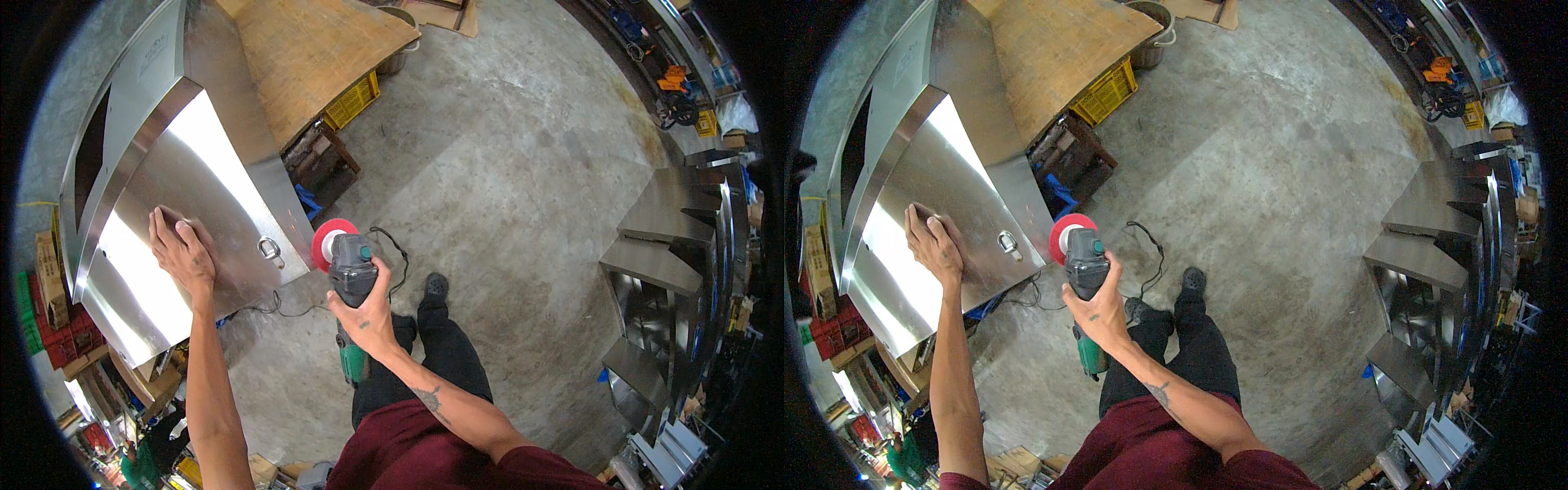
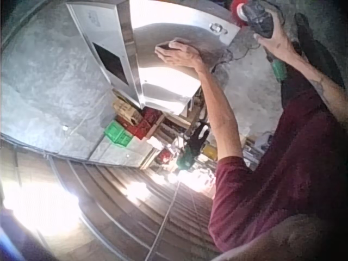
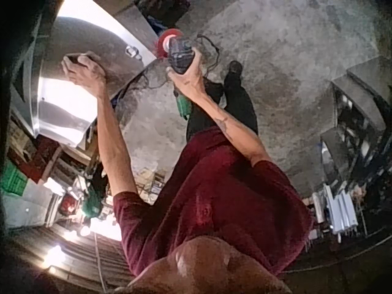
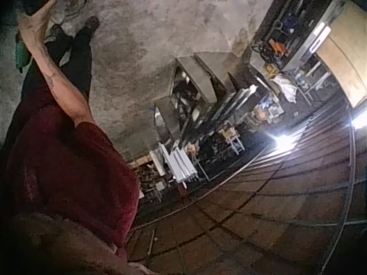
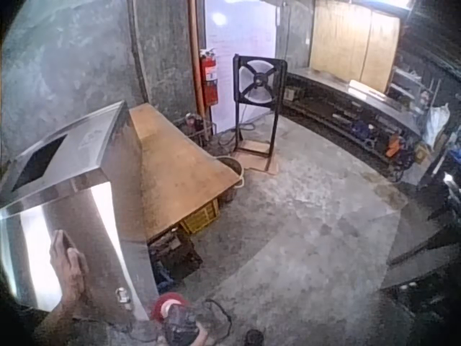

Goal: The person uses a handheld angle grinder with a red polishing pad to smooth and polish the edges and surfaces of a large stainless steel enclosure. The person repositions the enclosure on the workbench to access different sides and continues polishing the metal surfaces.

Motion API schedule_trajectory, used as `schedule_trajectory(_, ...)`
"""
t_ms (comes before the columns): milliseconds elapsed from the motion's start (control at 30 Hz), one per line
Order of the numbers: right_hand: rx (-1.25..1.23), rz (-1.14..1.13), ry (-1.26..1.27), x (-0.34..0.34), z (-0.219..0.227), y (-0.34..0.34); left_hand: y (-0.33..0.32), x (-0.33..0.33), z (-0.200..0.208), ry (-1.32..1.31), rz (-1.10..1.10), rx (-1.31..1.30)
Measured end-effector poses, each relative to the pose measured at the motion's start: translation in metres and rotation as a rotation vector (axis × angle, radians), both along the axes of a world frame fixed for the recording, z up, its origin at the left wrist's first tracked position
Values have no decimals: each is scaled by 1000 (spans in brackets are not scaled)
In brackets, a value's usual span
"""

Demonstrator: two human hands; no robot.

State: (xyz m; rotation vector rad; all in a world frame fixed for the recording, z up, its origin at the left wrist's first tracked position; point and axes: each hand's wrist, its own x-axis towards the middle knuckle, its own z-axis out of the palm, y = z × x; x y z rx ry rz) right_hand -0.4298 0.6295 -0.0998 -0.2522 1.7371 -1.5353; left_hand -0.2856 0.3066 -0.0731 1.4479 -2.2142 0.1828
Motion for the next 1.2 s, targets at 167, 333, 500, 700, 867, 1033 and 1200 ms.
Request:
schedule_trajectory(167,80,-8,-108,-2,-21,-4,-1,0,0,8,-6,0)
schedule_trajectory(333,71,-2,-73,-2,-27,-4,-1,1,0,9,-6,0)
schedule_trajectory(500,21,12,-96,-2,1,-1,-1,4,-4,8,-21,-12)
schedule_trajectory(700,40,-20,87,6,-26,-2,1,-1,2,-2,-4,-1)
schedule_trajectory(867,54,-20,-86,-1,-36,-3,1,0,2,13,-15,4)
schedule_trajectory(1033,54,-7,-66,-1,-31,-2,3,-2,2,5,-6,9)
schedule_trajectory(1200,13,-18,-37,3,-20,0,-1,3,-2,-7,-9,7)
